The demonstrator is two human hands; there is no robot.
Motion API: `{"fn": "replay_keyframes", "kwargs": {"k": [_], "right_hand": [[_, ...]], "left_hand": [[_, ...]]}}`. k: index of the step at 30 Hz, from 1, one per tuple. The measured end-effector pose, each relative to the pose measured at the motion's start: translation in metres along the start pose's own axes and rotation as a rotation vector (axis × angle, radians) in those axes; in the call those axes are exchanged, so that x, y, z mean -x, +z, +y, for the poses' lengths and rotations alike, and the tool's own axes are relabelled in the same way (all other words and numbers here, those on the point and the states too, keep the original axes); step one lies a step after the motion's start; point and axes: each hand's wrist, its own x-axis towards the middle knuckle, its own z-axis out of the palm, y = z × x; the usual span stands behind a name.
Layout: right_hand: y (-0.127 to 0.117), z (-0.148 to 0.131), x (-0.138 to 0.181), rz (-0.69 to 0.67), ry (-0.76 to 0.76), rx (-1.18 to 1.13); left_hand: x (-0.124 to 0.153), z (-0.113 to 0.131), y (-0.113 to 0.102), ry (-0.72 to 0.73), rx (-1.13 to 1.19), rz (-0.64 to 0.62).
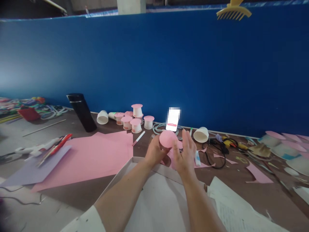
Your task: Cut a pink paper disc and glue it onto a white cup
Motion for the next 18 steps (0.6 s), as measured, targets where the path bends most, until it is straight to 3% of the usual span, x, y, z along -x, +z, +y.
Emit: {"fn": "replay_keyframes", "kwargs": {"k": [7, 18], "right_hand": [[-0.004, 0.003, -0.004, -0.079, 0.275, -0.233], [-0.004, -0.006, 0.0, -0.21, 0.361, -0.284]], "left_hand": [[-0.002, -0.002, 0.002, -0.038, 0.03, -0.006], [-0.001, 0.001, -0.002, -0.016, 0.018, -0.037]]}}
